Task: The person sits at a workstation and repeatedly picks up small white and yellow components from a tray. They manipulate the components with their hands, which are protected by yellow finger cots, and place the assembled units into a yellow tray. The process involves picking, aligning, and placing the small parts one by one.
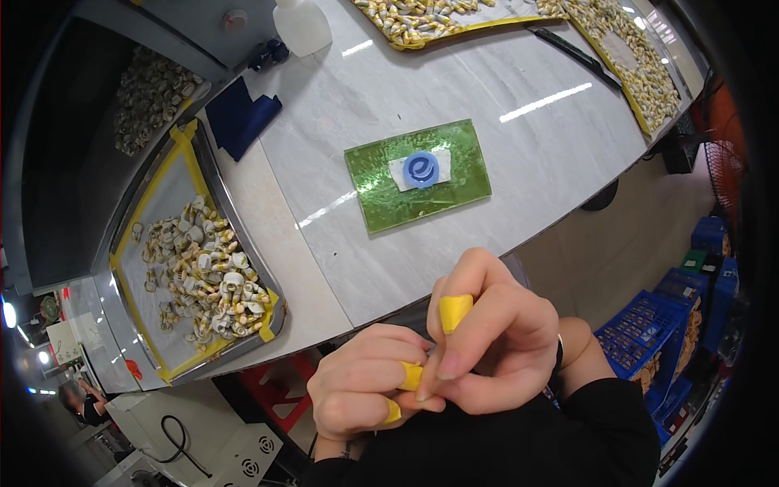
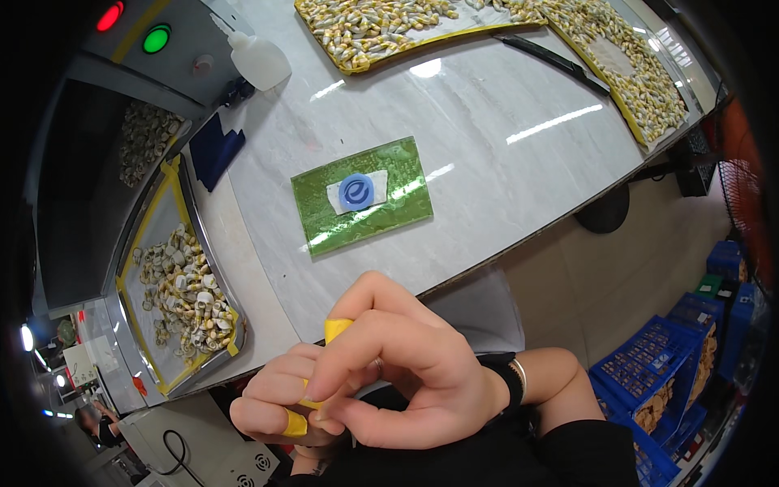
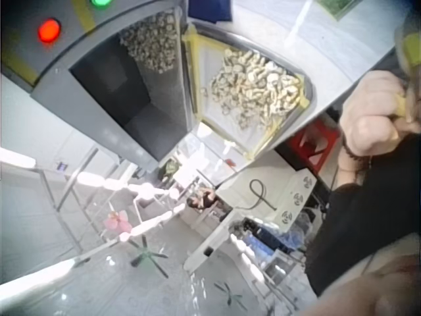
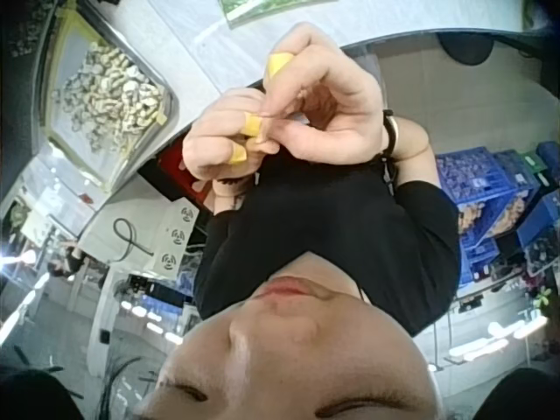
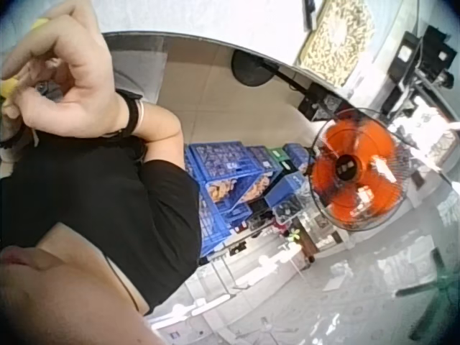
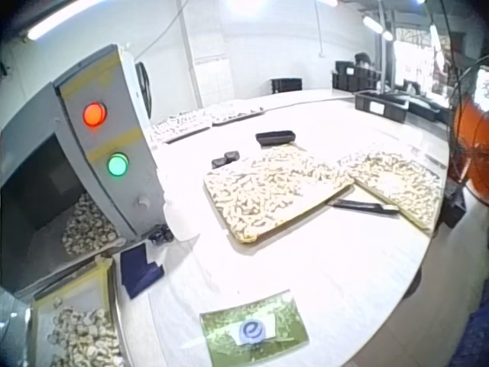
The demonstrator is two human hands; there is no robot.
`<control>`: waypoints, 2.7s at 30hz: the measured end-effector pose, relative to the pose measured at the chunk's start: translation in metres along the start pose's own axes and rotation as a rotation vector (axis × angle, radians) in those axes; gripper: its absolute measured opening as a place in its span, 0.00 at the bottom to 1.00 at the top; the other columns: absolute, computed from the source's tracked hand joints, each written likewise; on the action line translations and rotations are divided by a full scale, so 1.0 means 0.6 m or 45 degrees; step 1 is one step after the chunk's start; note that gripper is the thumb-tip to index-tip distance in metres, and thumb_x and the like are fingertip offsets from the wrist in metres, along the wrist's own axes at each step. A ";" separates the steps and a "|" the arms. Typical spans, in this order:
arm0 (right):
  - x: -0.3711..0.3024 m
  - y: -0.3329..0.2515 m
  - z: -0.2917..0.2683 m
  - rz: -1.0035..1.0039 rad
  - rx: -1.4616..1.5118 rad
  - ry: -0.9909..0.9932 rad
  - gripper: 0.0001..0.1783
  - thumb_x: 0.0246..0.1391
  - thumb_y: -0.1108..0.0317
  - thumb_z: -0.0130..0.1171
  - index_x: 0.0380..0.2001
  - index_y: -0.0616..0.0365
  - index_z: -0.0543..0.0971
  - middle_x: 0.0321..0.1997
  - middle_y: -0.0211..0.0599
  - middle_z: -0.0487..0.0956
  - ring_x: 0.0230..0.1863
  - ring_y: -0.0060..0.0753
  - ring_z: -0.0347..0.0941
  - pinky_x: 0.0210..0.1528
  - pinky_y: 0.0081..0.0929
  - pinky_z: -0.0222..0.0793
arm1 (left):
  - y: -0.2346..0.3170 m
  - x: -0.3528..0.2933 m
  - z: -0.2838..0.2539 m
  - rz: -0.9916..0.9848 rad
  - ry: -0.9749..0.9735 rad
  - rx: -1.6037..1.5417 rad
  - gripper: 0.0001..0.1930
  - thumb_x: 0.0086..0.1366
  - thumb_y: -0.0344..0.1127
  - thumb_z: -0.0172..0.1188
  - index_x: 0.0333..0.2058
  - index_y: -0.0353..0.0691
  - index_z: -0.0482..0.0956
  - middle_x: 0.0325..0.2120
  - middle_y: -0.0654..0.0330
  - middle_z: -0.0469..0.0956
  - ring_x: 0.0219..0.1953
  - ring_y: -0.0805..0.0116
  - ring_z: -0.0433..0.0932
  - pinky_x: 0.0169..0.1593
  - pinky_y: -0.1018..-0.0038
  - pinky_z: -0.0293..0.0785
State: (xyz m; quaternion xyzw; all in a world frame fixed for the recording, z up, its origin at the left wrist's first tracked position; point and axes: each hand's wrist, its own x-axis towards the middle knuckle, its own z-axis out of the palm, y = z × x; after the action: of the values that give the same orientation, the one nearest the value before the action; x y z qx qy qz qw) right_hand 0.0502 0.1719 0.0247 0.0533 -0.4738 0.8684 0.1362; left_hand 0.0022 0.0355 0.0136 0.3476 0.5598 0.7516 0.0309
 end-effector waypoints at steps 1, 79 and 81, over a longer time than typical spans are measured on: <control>-0.001 0.003 -0.005 -0.009 -0.034 -0.014 0.16 0.41 0.86 0.56 0.36 0.59 0.77 0.38 0.34 0.62 0.30 0.14 0.61 0.29 0.10 0.58 | 0.001 -0.001 0.000 -0.003 0.002 0.008 0.22 0.45 0.22 0.70 0.26 0.42 0.60 0.21 0.59 0.74 0.23 0.62 0.78 0.32 0.62 0.80; -0.001 0.003 -0.007 -0.030 -0.062 -0.019 0.17 0.41 0.86 0.55 0.37 0.60 0.76 0.37 0.34 0.62 0.28 0.14 0.62 0.31 0.11 0.59 | -0.012 0.001 -0.004 0.062 -0.063 0.109 0.19 0.50 0.26 0.67 0.27 0.41 0.60 0.21 0.61 0.72 0.25 0.61 0.78 0.32 0.63 0.80; -0.002 0.004 -0.006 -0.022 -0.040 -0.010 0.17 0.41 0.86 0.56 0.37 0.60 0.76 0.37 0.34 0.62 0.28 0.14 0.62 0.31 0.11 0.59 | -0.012 0.001 -0.005 0.057 -0.062 0.111 0.19 0.50 0.26 0.67 0.27 0.41 0.60 0.21 0.61 0.72 0.25 0.61 0.79 0.32 0.63 0.80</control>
State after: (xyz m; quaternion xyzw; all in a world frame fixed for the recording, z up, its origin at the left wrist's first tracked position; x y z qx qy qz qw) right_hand 0.0509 0.1735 0.0207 0.0585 -0.4873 0.8595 0.1427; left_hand -0.0022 0.0357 0.0072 0.3791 0.5832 0.7183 0.0124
